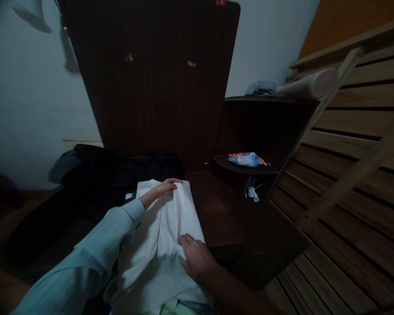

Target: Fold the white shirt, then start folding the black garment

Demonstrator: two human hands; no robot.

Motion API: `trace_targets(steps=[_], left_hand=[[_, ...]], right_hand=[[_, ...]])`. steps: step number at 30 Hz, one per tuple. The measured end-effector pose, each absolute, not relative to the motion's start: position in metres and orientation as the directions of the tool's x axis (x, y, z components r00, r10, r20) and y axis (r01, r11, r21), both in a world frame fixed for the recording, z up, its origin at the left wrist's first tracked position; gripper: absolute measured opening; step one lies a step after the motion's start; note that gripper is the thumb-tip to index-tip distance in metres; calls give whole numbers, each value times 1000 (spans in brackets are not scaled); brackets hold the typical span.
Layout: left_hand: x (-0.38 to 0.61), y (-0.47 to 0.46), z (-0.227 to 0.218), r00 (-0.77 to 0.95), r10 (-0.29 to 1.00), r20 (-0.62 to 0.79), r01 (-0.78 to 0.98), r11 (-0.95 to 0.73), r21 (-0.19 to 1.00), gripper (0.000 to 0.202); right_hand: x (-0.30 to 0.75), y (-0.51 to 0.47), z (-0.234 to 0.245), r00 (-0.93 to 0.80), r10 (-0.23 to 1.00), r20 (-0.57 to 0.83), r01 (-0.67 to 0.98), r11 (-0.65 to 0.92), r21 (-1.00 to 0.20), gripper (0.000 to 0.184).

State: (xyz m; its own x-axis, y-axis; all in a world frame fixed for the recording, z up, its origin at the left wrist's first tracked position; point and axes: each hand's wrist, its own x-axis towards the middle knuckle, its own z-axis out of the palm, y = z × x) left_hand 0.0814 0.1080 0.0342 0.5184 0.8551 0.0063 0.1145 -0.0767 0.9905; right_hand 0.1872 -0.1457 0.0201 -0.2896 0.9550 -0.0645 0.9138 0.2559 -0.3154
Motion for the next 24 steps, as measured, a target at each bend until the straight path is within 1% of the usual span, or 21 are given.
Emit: trace_targets(steps=[5,9,11,14,15,16,19,22,24], left_hand=[[65,99,18,492,870,44,115,-115,987,34],[63,93,14,477,870,121,119,-200,972,33],[63,94,15,468,870,153,152,-250,956,30],[62,96,19,452,869,200,244,-336,910,25],[61,96,22,445,868,219,279,-367,887,23],[59,95,25,441,864,244,314,-403,860,22],[48,82,34,494,810,316,411,-538,736,24],[31,60,38,597,737,317,457,-637,621,28],[16,43,37,626,720,299,522,-672,525,30]], right_hand=[[191,-148,4,-279,950,-140,912,217,-347,51],[198,-149,11,-276,956,-100,873,206,-442,47],[200,-148,19,-362,926,-108,825,265,-499,49],[202,-143,29,-559,815,-153,697,362,-618,55],[203,-140,31,-585,800,-134,658,372,-655,52],[205,-136,32,-577,811,-97,632,369,-681,47],[212,-116,34,-436,898,64,621,351,-701,34],[218,-90,31,-308,926,218,663,373,-649,35],[217,-76,26,-278,921,275,717,389,-578,41]])
